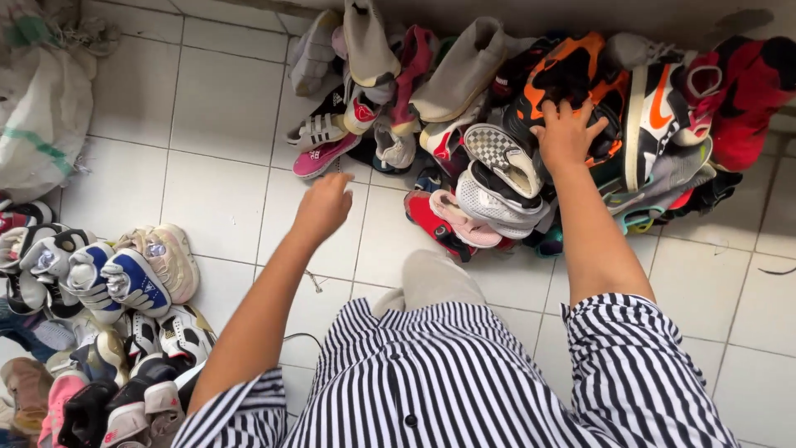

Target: The person sits on a tiled floor surrounded by a large pile of shoes, picking up various pairs and arranging them. They then take crumpled pieces of paper and stuff them into the openings of several white sneakers to maintain their shape.

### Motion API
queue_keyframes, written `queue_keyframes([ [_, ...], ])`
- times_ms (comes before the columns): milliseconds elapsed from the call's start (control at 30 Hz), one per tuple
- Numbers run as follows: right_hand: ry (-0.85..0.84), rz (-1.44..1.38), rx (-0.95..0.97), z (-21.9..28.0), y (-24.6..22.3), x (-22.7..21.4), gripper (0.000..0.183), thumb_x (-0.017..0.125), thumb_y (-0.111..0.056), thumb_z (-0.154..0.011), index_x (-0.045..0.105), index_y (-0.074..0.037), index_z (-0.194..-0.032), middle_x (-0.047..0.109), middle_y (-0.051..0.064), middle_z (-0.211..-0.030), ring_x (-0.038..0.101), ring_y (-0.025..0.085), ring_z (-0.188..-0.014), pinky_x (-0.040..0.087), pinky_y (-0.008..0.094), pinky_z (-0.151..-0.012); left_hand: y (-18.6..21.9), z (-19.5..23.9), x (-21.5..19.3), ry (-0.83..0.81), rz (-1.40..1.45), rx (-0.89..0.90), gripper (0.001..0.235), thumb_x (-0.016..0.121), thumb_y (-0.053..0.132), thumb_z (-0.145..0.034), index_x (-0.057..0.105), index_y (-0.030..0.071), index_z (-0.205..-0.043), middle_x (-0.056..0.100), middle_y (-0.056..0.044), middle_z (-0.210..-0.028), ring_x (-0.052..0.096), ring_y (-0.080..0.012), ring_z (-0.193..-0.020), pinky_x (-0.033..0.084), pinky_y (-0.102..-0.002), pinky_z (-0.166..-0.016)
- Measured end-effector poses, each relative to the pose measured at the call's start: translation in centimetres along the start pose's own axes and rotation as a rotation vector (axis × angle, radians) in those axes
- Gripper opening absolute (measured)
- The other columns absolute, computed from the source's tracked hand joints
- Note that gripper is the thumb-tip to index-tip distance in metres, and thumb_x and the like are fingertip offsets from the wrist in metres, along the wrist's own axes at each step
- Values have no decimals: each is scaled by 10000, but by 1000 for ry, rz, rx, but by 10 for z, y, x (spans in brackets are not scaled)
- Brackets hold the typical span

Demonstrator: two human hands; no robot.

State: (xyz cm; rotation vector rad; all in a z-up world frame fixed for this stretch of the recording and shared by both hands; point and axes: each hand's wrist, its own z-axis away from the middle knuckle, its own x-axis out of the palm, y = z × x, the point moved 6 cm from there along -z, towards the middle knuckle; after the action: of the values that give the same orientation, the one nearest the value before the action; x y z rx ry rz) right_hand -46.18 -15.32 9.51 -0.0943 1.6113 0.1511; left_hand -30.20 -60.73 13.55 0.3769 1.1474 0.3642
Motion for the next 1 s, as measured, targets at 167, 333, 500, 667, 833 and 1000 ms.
queue_keyframes([
  [167,153,23,-93,3,0,-7,486,815,-285,-901,616,-166,-1327,660,170,-1260,366,532,-1346,225,746,-920,35,-91,-11,163,-181,151,324,675,98,-933,665,63,-1256,638,-183,-1262,667,-384,-1147,599,-486,-892],
  [333,229,33,-115,8,-4,-19,535,852,-313,-804,620,-186,-1269,638,129,-1177,424,507,-1293,268,688,-903,37,-172,3,130,-281,66,545,755,102,-892,537,-16,-1377,536,-257,-1391,558,-459,-1277,567,-560,-965],
  [500,254,7,-125,4,-7,-25,458,783,-354,-855,611,-201,-1251,638,117,-1146,450,485,-1294,268,655,-923,53,-218,-2,107,-448,17,630,679,149,-980,393,51,-1532,452,-249,-1504,451,-423,-1396,483,-543,-1044],
  [667,251,9,-126,6,-11,-33,447,767,-363,-861,615,-207,-1250,657,129,-1170,462,481,-1289,257,651,-933,42,-251,19,-2,-626,-4,737,729,256,-978,338,204,-1600,422,-256,-1547,424,-447,-1419,461,-567,-1028],
  [833,265,-55,-106,11,-8,-22,458,745,-342,-887,615,-182,-1296,647,176,-1227,447,518,-1305,254,701,-950,17,-277,38,67,-760,133,659,767,241,-928,484,109,-1509,539,-316,-1404,665,-424,-1140,618,-461,-797],
  [1000,248,-108,-26,26,-7,-32,448,697,-292,-966,614,-155,-1384,647,205,-1282,436,512,-1364,227,733,-1026,21,-283,44,82,-1034,338,582,666,185,-943,541,-8,-1478,591,-387,-1326,748,-398,-1011,665,-375,-736],
])
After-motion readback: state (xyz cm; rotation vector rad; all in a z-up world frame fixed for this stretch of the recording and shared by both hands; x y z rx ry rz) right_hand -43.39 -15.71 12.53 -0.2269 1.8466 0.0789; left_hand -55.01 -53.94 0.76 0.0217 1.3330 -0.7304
